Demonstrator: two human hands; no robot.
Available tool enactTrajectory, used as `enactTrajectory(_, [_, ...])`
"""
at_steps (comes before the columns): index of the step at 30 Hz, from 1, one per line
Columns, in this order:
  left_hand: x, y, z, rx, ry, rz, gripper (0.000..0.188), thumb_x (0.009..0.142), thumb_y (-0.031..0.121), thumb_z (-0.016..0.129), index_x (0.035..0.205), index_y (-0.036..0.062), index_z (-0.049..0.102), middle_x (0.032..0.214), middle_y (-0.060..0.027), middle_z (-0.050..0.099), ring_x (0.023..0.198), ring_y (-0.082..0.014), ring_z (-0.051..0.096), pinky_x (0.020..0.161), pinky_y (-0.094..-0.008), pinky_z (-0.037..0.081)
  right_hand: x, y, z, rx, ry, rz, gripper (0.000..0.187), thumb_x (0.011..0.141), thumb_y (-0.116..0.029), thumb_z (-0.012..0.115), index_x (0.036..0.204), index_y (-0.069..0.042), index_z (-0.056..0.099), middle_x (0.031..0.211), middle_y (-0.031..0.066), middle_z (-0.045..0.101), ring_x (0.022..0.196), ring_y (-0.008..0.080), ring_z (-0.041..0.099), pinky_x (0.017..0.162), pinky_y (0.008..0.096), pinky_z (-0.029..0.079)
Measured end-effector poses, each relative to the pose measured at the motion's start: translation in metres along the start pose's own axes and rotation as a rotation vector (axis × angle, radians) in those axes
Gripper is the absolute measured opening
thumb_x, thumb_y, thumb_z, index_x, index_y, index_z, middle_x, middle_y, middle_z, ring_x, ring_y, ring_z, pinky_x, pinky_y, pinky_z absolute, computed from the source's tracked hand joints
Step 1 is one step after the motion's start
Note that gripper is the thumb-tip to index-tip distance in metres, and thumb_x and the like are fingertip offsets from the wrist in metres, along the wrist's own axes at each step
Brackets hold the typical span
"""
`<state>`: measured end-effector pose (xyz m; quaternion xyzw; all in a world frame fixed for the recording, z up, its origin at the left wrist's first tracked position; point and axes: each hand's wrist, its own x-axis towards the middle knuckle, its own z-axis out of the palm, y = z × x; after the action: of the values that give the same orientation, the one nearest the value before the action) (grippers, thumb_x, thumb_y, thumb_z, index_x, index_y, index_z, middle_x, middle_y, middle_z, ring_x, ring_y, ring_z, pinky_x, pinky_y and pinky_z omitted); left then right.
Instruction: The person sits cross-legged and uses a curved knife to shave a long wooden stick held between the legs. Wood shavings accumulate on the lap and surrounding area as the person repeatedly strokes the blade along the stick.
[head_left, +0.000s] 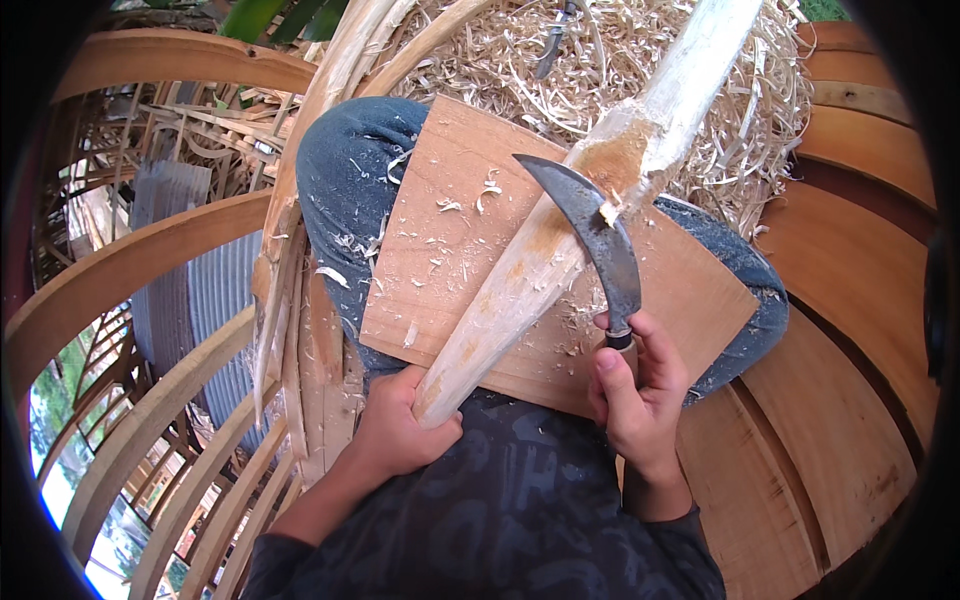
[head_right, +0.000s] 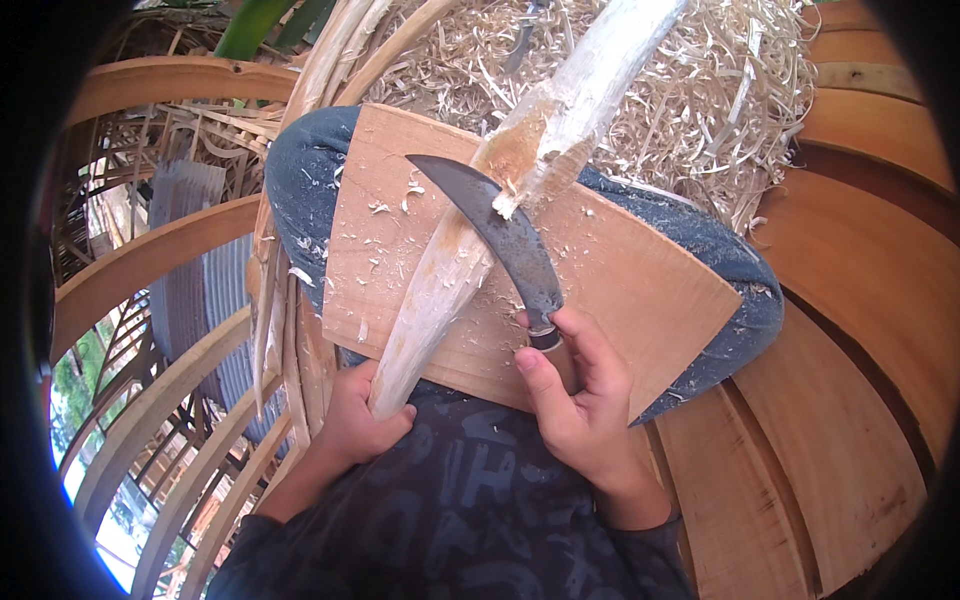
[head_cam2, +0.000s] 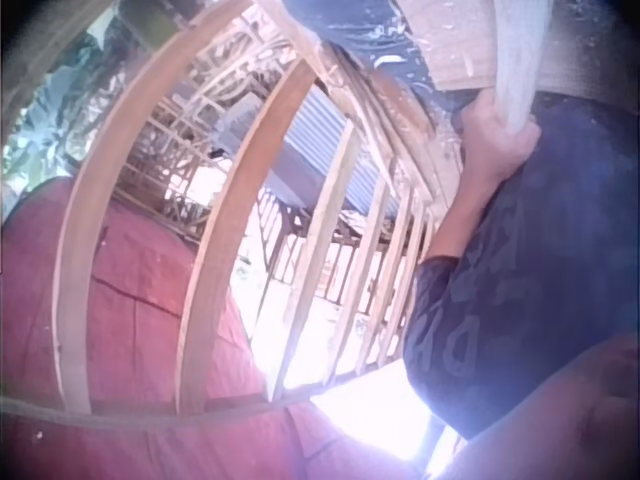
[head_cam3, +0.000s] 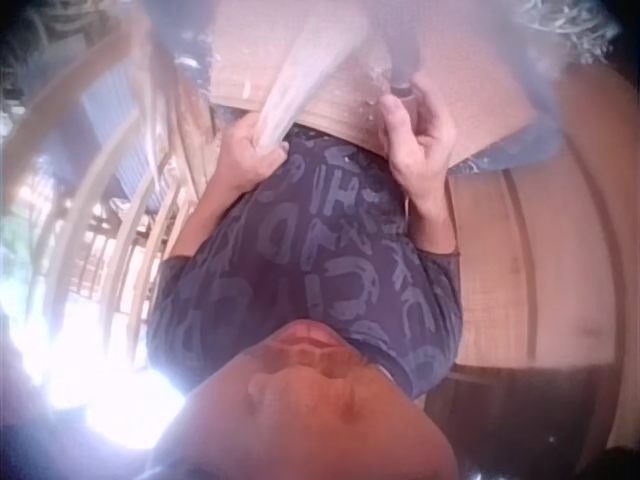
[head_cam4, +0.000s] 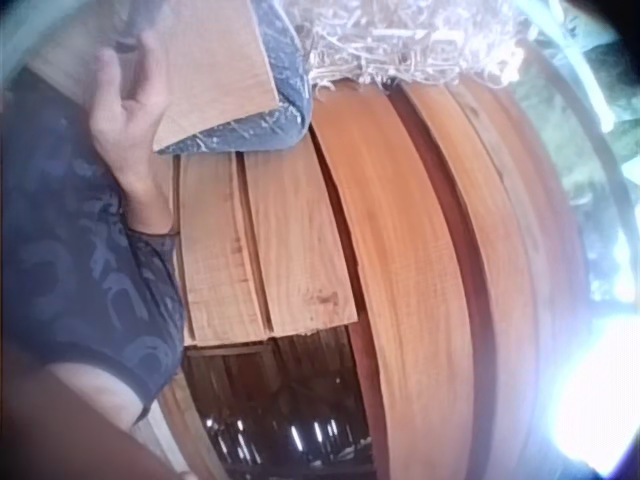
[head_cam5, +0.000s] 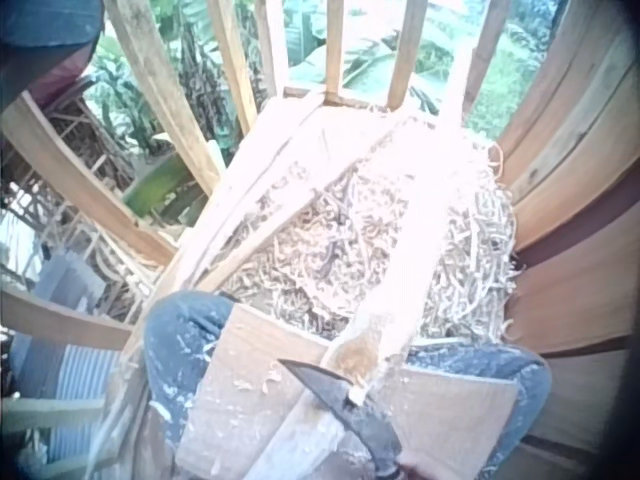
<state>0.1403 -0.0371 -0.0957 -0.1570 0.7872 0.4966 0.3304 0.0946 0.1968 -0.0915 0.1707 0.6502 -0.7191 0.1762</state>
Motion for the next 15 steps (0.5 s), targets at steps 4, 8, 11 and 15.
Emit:
enactTrajectory(4, [0.001,-0.001,0.0,0.008,-0.003,0.022,0.03,0.063,0.016,0.069,0.084,-0.0035,0.059,0.066,-0.0159,0.062,0.061,-0.0257,0.064,0.059,-0.0323,0.049,0.0,0.015,0.008,-0.255,0.065,-0.246,0.033,0.083,0.001,0.063,0.113,0.005,0.051,0.096,0.0129,0.063,0.08,0.0146,0.062,0.067,0.0232,0.048])
enactTrajectory(8, [0.002,-0.004,-0.001,0.032,-0.012,0.049,0.03,0.063,0.017,0.069,0.084,-0.0035,0.059,0.066,-0.0157,0.062,0.061,-0.0268,0.065,0.059,-0.0326,0.049,0.007,0.027,0.007,-0.595,0.211,-0.541,0.035,0.081,0.002,0.064,0.112,0.004,0.049,0.09,0.0131,0.063,0.077,0.0135,0.063,0.066,0.0234,0.048])
enactTrajectory(11, [0.002,-0.001,-0.002,0.015,-0.012,0.044,0.03,0.063,0.017,0.069,0.083,-0.0033,0.059,0.065,-0.0161,0.062,0.062,-0.0276,0.065,0.059,-0.0328,0.049,0.01,0.014,-0.006,-0.292,0.194,-0.305,0.032,0.082,0.003,0.062,0.111,0.002,0.049,0.089,0.0113,0.062,0.073,0.0111,0.059,0.064,0.0209,0.045])
enactTrajectory(15, [0.003,-0.002,-0.002,0.039,-0.022,0.038,0.03,0.063,0.017,0.069,0.083,-0.0034,0.058,0.065,-0.0165,0.061,0.062,-0.0275,0.065,0.059,-0.0328,0.049,0.004,-0.001,-0.005,-0.254,-0.185,-0.267,0.025,0.084,0.002,0.06,0.108,0.001,0.051,0.093,0.0105,0.06,0.08,0.0119,0.058,0.07,0.0236,0.045])
